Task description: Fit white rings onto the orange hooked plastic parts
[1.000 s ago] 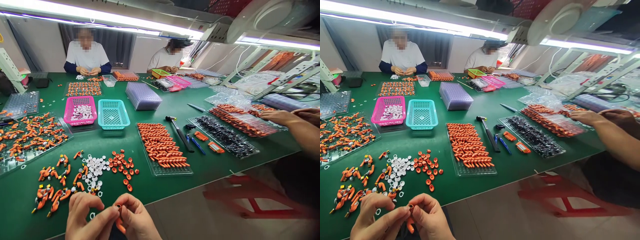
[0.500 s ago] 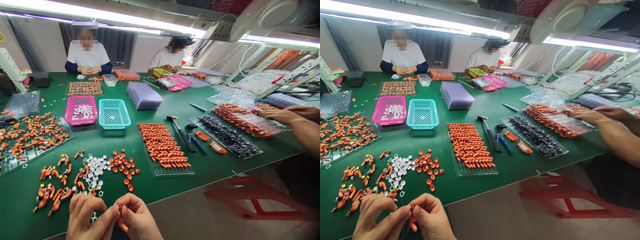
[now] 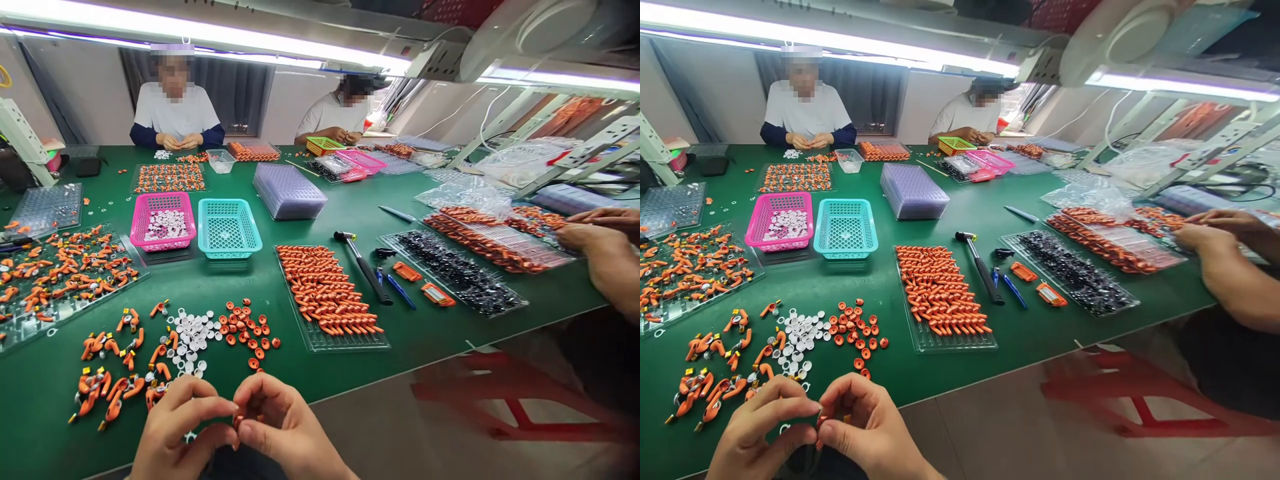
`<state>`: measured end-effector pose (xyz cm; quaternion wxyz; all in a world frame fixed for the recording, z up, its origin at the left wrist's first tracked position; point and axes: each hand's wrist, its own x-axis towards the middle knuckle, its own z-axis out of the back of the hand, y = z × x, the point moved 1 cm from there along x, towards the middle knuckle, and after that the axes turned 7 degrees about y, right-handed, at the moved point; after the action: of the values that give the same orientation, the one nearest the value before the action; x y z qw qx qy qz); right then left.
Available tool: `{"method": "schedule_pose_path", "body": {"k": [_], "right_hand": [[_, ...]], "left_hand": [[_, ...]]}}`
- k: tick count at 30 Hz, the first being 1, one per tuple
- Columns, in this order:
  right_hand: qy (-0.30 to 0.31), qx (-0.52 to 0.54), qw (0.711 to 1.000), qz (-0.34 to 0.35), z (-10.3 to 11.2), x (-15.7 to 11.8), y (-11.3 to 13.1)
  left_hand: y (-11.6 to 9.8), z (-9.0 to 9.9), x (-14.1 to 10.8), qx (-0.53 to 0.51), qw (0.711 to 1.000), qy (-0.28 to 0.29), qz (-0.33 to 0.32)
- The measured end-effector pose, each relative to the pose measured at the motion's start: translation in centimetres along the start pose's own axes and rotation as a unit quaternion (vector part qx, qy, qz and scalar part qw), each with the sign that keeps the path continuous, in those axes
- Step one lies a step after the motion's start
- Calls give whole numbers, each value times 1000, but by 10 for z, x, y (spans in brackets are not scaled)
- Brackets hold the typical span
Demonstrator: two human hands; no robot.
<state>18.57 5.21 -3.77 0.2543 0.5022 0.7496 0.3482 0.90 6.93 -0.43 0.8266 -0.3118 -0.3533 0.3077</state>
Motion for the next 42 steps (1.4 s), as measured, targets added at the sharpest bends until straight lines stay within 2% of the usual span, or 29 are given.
{"method": "schedule_pose_path", "body": {"k": [8,12,16,20,22,27,30,34,37,42], "right_hand": [[50,11,998,-42,-10,-3,12],[35,42,998,-40,-14,0,6],[25,54,998,-14,-10,5,4],[62,60,996,-6,-3,8,5],[56,66,996,-14,-2,9,3],[12,68,998,-7,-5,11,-1],[-7,58,998,5,-5,12,-3],[-32,50,998,16,-3,12,-5],[-34,45,998,14,-3,10,-6],[-30,24,999,20,-2,8,-7]], "left_hand": [[-3,-4,8,19,997,-10,-68],[-2,-5,9,34,993,-22,-113],[-1,0,9,30,998,-44,-40],[-2,6,14,-68,993,-83,48],[-2,7,15,-113,986,-92,81],[3,2,10,-219,961,-93,145],[5,-3,3,-278,936,-87,198],[7,-7,-2,-308,908,-88,269],[9,-7,-3,-293,913,-80,274],[10,-3,0,-255,935,-61,239]]}}
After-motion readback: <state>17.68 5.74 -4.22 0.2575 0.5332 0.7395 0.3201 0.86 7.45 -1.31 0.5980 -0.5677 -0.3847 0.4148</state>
